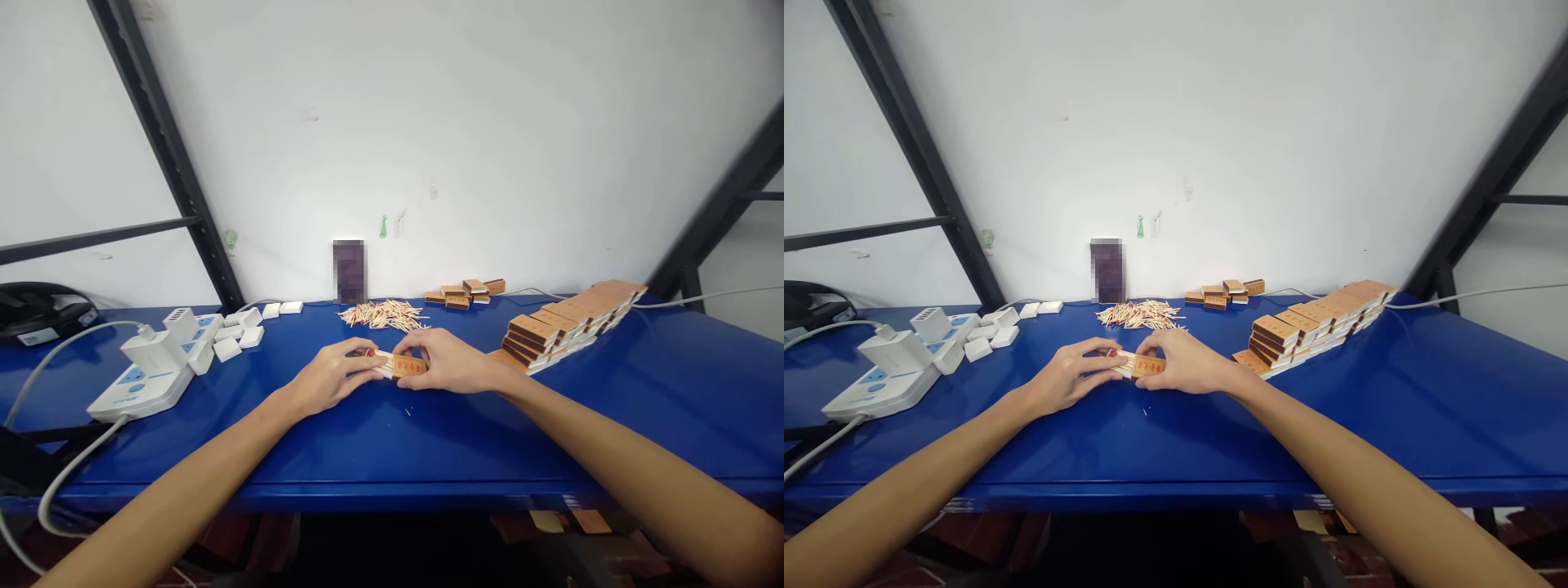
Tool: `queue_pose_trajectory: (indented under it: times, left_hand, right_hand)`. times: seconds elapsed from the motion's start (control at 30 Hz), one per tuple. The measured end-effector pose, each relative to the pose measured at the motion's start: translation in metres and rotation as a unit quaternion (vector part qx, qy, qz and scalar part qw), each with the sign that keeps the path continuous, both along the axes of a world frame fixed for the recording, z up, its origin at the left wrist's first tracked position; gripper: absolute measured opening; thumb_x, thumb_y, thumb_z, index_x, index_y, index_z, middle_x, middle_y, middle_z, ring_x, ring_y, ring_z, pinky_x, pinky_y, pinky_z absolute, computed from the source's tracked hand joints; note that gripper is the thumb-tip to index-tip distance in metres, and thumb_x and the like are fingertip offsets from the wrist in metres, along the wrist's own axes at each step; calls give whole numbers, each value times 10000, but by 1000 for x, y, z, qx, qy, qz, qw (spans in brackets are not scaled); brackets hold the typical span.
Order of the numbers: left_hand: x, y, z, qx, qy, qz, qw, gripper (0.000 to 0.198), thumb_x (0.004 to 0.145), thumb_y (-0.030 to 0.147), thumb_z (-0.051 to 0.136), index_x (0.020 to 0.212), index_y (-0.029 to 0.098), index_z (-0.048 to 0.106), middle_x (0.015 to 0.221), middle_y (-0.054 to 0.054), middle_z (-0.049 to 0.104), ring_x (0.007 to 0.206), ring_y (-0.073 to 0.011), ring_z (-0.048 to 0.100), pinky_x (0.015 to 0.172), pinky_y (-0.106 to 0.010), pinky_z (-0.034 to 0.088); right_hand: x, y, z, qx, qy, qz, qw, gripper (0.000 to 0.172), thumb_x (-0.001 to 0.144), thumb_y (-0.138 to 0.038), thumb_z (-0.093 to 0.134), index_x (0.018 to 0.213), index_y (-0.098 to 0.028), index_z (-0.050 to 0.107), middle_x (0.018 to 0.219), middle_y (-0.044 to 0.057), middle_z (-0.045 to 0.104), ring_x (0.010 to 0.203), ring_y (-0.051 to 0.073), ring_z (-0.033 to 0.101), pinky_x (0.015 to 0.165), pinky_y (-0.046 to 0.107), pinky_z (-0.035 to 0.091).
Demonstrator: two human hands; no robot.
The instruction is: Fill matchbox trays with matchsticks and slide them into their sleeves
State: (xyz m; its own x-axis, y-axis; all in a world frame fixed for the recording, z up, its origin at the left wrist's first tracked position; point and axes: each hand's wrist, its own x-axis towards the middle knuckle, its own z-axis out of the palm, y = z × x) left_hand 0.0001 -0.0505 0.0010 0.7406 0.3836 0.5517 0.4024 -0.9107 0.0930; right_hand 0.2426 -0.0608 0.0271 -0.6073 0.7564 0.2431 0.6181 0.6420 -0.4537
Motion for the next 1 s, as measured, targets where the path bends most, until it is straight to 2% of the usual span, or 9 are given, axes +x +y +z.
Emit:
queue_pose_trajectory:
  times: [0.13,0.23,0.4,0.53,0.63,0.73,0.8,0.9,1.0]
  left_hand:
    - [1,-1,-1,14,-1,-7,1000,262,941,306,513,1115,192,672,1135,-103,621,1008,-179,635,860,-323,550]
    - [1,-2,-1,4,-29,-11,1000,274,908,326,571,1134,193,651,1115,-90,655,1000,-183,650,864,-326,558]
    - [1,0,-4,-72,-112,8,991,573,781,399,718,1286,207,530,1067,-64,704,904,-185,692,848,-342,582]
    - [4,0,-5,-143,-133,10,981,657,737,393,759,1314,217,498,1036,-48,718,879,-190,704,867,-370,583]
    - [9,-5,-6,-223,-128,0,966,622,810,336,693,1368,231,437,1189,-74,667,1004,-218,681,923,-414,561]
    - [16,-12,-8,-292,-125,-25,948,706,867,248,596,1480,259,247,1381,-102,529,1192,-231,581,1024,-449,489]
    - [18,-14,-8,-312,-115,-37,942,757,875,215,558,1509,273,149,1454,-109,443,1280,-235,500,1074,-460,438]
    - [19,-16,-5,-293,-85,-23,952,746,882,223,540,1510,273,141,1489,-119,388,1329,-257,440,1093,-492,403]
    - [19,-23,5,-195,-99,16,976,589,870,246,561,1421,231,354,1410,-126,483,1255,-263,516,1048,-484,439]
  right_hand:
    - [-7,-2,-9,33,18,-4,999,338,740,-395,694,1004,-185,677,968,48,685,857,188,600,766,305,418]
    - [-10,-2,-14,59,33,-2,998,376,749,-379,696,1066,-182,647,999,58,678,872,186,609,788,318,435]
    - [-12,-5,-15,87,33,21,995,472,777,-368,683,1189,-174,558,1023,75,654,895,189,603,796,327,457]
    - [-12,-5,-15,105,33,45,993,469,825,-392,651,1224,-194,504,1105,89,630,950,197,596,811,326,468]
    - [-11,-5,-16,138,-17,43,989,428,892,-387,577,1264,-207,470,1118,104,604,975,215,587,794,338,470]
    - [-10,-6,-17,177,-116,22,977,331,951,-376,473,1237,-210,497,1056,99,572,795,176,586,665,298,448]
    - [-11,-7,-18,195,-162,14,967,300,974,-375,417,1200,-209,524,1057,95,547,715,142,565,610,267,410]
    - [-13,-9,-18,201,-192,8,960,296,985,-380,381,1181,-214,528,1042,82,536,688,131,552,582,252,372]
    - [-13,-15,-14,199,-218,-10,955,277,983,-376,384,1171,-224,520,1030,72,535,654,125,545,555,246,337]
